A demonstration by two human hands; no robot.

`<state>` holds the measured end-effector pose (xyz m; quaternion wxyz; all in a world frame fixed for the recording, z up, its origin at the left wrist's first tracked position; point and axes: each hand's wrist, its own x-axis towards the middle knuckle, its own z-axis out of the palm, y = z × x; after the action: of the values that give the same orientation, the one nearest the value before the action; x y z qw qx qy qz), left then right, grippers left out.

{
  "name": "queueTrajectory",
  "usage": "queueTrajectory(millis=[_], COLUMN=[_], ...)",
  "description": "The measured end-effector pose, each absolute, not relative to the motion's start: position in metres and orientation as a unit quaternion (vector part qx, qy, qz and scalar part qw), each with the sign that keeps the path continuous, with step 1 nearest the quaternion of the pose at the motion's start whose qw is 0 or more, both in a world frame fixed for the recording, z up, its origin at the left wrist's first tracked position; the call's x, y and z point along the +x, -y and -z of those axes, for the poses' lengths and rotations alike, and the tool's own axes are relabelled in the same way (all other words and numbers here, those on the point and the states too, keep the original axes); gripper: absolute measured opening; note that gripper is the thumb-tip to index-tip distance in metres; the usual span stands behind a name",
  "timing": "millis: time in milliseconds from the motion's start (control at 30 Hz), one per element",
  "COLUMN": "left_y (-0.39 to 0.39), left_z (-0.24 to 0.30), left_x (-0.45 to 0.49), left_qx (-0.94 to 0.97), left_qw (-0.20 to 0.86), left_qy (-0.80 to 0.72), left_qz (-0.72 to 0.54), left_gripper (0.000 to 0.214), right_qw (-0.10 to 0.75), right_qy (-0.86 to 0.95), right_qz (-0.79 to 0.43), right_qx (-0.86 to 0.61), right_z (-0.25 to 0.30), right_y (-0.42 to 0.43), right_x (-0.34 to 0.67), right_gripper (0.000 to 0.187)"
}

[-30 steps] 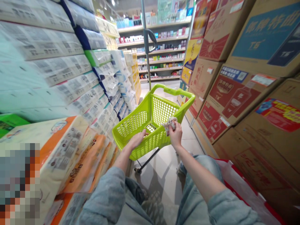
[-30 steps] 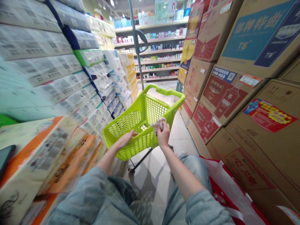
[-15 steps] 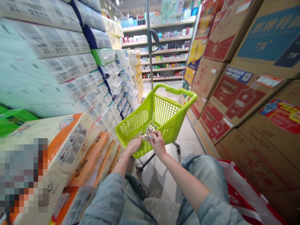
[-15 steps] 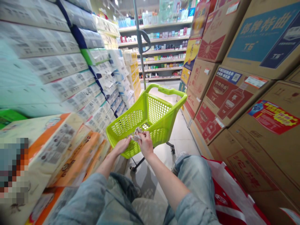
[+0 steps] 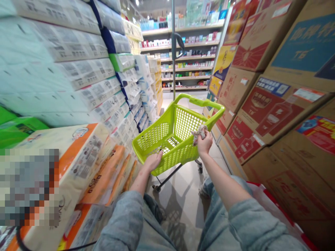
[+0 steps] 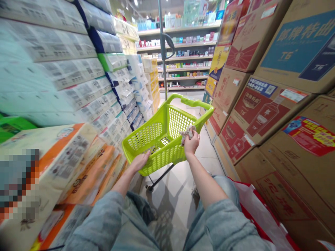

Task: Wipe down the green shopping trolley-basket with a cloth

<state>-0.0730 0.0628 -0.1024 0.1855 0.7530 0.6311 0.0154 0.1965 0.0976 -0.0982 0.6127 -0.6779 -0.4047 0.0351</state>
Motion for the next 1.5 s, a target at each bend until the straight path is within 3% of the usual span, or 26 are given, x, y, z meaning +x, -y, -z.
queueTrajectory(millis=[333, 533, 833, 1233, 1500], left_y=[-0.065, -0.065, -0.068, -0.074, -0.081], left_z=[0.098, 0.098, 0.102, 0.104, 0.105], left_x=[-0.068, -0.066, -0.065, -0.053, -0.041], left_qx=[0.751, 0.750, 0.748, 0.754, 0.754], left_qw=[0.192, 0.206, 0.208, 0.192, 0.187], left_qy=[-0.631, -0.627, -0.630, -0.628, -0.629], left_qz=[-0.014, -0.035, -0.025, -0.013, -0.026], left_gripper=[0.079, 0.083, 0.079, 0.078, 0.079], right_qw=[0.590, 0.542, 0.578, 0.592, 0.611], right_qy=[0.491, 0.601, 0.412, 0.421, 0.474], right_qz=[-0.140, -0.230, -0.133, -0.300, -0.344], right_qx=[-0.626, -0.541, -0.691, -0.618, -0.533], right_z=[0.146, 0.155, 0.182, 0.203, 0.218], right_y=[-0.044, -0.016, -0.078, -0.102, -0.073], right_x=[0.089, 0.071, 0.166, 0.177, 0.121], right_gripper=[0.014, 0.020, 0.032, 0.039, 0.046])
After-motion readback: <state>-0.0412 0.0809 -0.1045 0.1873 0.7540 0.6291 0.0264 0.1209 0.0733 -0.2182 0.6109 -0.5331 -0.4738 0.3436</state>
